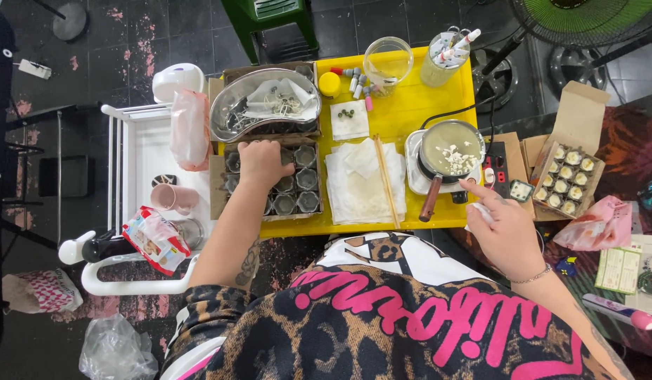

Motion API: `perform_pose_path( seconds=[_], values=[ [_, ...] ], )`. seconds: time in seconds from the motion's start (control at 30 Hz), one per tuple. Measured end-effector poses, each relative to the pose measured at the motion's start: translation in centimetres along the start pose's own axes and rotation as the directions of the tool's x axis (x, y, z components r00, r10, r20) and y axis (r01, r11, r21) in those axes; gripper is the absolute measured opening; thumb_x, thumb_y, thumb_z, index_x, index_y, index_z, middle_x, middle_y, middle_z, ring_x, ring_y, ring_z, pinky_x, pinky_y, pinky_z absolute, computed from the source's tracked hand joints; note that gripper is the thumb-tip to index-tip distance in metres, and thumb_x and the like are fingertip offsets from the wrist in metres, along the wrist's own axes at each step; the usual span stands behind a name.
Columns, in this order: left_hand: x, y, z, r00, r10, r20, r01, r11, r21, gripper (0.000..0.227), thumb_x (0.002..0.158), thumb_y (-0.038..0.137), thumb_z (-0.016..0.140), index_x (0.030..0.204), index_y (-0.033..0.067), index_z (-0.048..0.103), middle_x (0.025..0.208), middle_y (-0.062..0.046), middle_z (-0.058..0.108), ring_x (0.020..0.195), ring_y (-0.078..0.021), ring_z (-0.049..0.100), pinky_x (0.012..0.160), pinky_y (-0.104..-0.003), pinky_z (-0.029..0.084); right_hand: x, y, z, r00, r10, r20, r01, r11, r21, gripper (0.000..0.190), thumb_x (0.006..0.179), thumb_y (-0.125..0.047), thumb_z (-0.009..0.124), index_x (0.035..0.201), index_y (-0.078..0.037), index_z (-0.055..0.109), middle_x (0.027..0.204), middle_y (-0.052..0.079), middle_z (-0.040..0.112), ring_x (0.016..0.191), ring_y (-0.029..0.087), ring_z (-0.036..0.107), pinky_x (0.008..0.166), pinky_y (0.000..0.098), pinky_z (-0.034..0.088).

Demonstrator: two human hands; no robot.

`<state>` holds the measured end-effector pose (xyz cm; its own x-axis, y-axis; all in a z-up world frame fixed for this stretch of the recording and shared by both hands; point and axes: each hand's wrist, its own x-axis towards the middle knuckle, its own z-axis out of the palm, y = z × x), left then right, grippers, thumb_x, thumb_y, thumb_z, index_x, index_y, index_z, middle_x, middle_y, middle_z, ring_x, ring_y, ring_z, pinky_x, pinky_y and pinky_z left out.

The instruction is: Preparing and cleaning glass jars for candle making.

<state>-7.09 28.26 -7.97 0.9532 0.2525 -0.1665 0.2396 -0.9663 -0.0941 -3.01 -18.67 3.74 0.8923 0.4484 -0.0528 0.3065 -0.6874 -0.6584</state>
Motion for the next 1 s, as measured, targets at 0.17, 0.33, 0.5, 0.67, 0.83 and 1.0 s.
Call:
perform_pose_path(
  seconds=[0.17,0.33,0.5,0.67,0.83,1.0],
  values=[
    [1.1,0.9,-0.5,0.967,-0.143,0.211,0.136,0.99,0.045,0.057,0.072,0.058,0.085,0.097,0.0081,0.076,0.095,-0.008,0.074,0.093,-0.0293,0.069,0.093,-0.052,0.044,0.2,-0.2,-0.1,1.0,-0.018,0.016,0.018,1.0,0.013,0.043,0.094,-0.022,0.062,0.136,-0.019,0.067,0.082,0.007,0.072,0.081,0.026,0.065,0.08,0.0371,0.051],
    [2.0,1.3,-1.0,0.934,-0.156,0.322,0.143,0.988,0.062,0.057,0.071,0.056,0.087,0.1,0.008,0.076,0.1,-0.009,0.073,0.094,-0.0308,0.071,0.098,-0.054,0.044,0.2,-0.2,0.1,0.999,-0.045,0.03,0.044,0.998,0.034,0.043,0.093,-0.023,0.062,0.136,-0.018,0.067,0.08,0.008,0.07,0.082,0.027,0.064,0.08,0.037,0.051],
    [1.1,1.0,-2.0,0.96,-0.108,0.257,0.099,0.994,0.046,0.053,0.07,0.056,0.087,0.092,0.0093,0.077,0.09,-0.008,0.075,0.086,-0.0292,0.071,0.094,-0.049,0.043,0.1,0.7,0.8,0.998,0.019,0.065,-0.019,1.0,-0.012,0.044,0.092,-0.023,0.062,0.136,-0.02,0.068,0.075,0.009,0.069,0.078,0.028,0.06,0.08,0.038,0.051],
    [0.4,0.7,-2.0,0.978,-0.08,0.193,0.081,0.997,0.003,0.051,0.07,0.056,0.084,0.089,0.0094,0.076,0.087,-0.009,0.073,0.082,-0.0289,0.07,0.088,-0.047,0.042,0.2,0.2,0.9,0.998,-0.033,0.055,0.031,0.999,0.042,0.044,0.091,-0.022,0.061,0.135,-0.017,0.067,0.086,0.008,0.073,0.081,0.028,0.062,0.081,0.0378,0.051],
    [-1.1,0.2,-2.0,0.997,-0.054,0.06,0.056,0.998,-0.035,0.05,0.072,0.056,0.081,0.089,0.0096,0.076,0.084,-0.008,0.072,0.082,-0.0284,0.069,0.088,-0.047,0.043,0.4,0.0,1.0,0.997,-0.057,0.05,0.055,0.997,0.047,0.043,0.092,-0.021,0.061,0.134,-0.017,0.067,0.09,0.008,0.074,0.086,0.027,0.064,0.083,0.0374,0.051],
    [-3.6,-0.6,-4.8,0.951,-0.122,-0.283,0.034,0.954,-0.297,0.042,0.066,0.045,0.084,0.095,0.0151,0.079,0.094,-0.01,0.071,0.087,-0.0304,0.069,0.084,-0.051,0.044,0.5,-0.1,1.0,0.998,-0.038,0.049,0.036,0.999,0.039,0.042,0.092,-0.021,0.063,0.133,-0.017,0.068,0.091,0.007,0.074,0.085,0.026,0.064,0.083,0.0368,0.051]
  ],
)
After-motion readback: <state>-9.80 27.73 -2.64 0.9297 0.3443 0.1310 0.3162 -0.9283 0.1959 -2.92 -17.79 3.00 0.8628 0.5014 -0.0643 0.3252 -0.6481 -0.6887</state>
